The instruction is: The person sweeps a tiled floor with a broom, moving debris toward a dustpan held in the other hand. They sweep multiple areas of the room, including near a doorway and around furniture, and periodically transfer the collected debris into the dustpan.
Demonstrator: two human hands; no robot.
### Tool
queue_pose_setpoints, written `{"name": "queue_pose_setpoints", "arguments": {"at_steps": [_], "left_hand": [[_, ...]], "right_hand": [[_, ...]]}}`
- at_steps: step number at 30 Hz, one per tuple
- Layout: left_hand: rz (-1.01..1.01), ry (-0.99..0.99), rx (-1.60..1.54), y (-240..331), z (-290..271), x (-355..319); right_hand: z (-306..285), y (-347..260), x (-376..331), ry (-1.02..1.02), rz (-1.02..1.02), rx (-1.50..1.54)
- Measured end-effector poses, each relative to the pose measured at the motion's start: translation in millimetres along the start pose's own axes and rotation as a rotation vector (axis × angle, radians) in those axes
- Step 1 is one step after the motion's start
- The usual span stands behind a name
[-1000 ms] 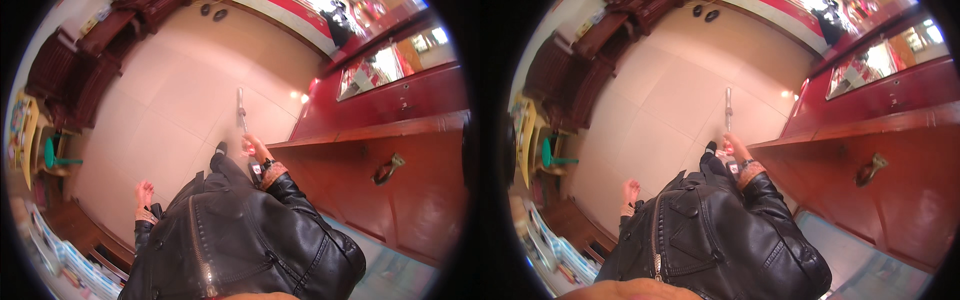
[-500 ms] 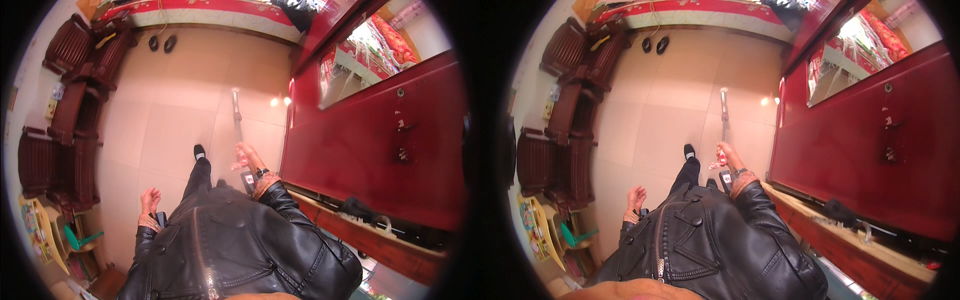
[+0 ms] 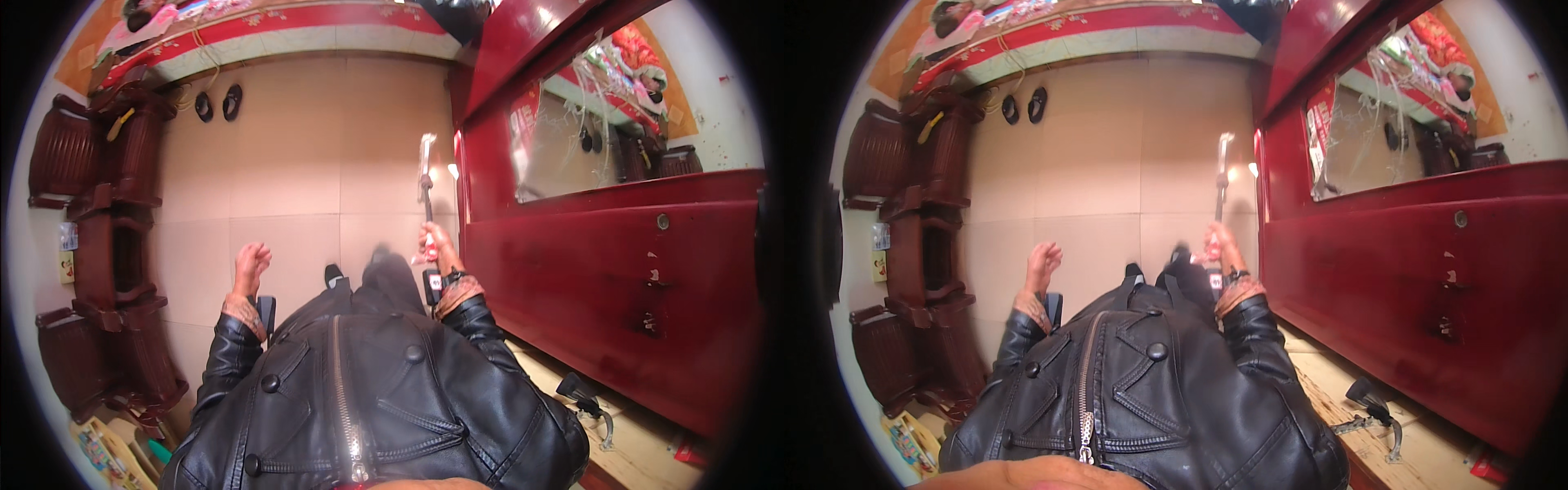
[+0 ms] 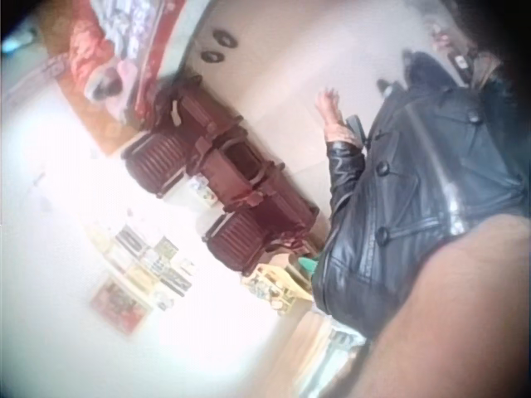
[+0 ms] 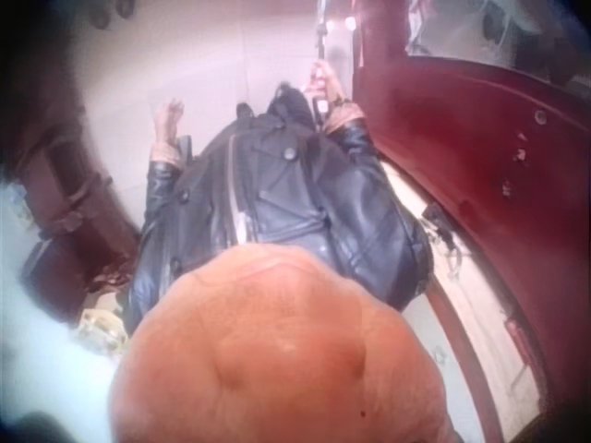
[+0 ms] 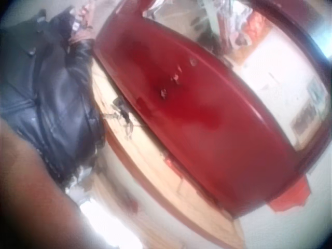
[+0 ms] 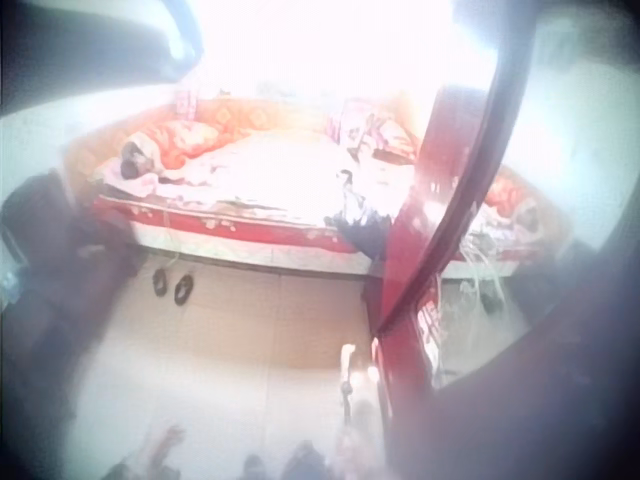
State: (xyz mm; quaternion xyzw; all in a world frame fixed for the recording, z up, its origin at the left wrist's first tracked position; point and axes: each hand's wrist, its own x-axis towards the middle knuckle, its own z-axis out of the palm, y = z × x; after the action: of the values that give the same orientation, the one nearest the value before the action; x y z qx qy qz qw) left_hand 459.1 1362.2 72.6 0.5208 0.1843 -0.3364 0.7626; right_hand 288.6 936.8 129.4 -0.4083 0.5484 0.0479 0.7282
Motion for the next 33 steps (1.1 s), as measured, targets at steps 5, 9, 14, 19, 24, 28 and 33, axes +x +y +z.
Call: {"name": "queue_pose_setpoints", "arguments": {"at_steps": [5, 9, 14, 19, 24, 28, 33], "left_hand": [[-0.038, -0.093, 0.083, 31.0, 52.9, 42.4], [-0.073, -0.047, 0.130, 47.2, 98.7, 67.0], [-0.171, -0.054, 0.234, 76.3, 151.3, 74.3], [-0.213, -0.196, 0.303, 101.5, 231.1, 100.2], [-0.274, -0.462, 0.441, 106.1, 322.1, 150.4], [-0.353, -0.636, 0.523, 96.4, 369.3, 185.7], [-0.440, -0.646, 0.534, 99.0, 390.1, 220.8]], "right_hand": [[-9.8, -49.5, 39.7, 0.102, -0.021, 0.091], [-4.6, -89.8, 84.9, 0.250, -0.044, 0.136], [43.8, -110.5, 118.5, 0.204, 0.054, 0.138], [82.7, -130.8, 110.8, 0.042, 0.105, -0.065], [77.9, -170.5, 89.4, -0.060, -0.004, 0.147], [82.8, -198.6, 110.2, 0.106, -0.016, -0.062], [102.3, -238.8, 181.3, 0.226, 0.046, 0.089]]}}
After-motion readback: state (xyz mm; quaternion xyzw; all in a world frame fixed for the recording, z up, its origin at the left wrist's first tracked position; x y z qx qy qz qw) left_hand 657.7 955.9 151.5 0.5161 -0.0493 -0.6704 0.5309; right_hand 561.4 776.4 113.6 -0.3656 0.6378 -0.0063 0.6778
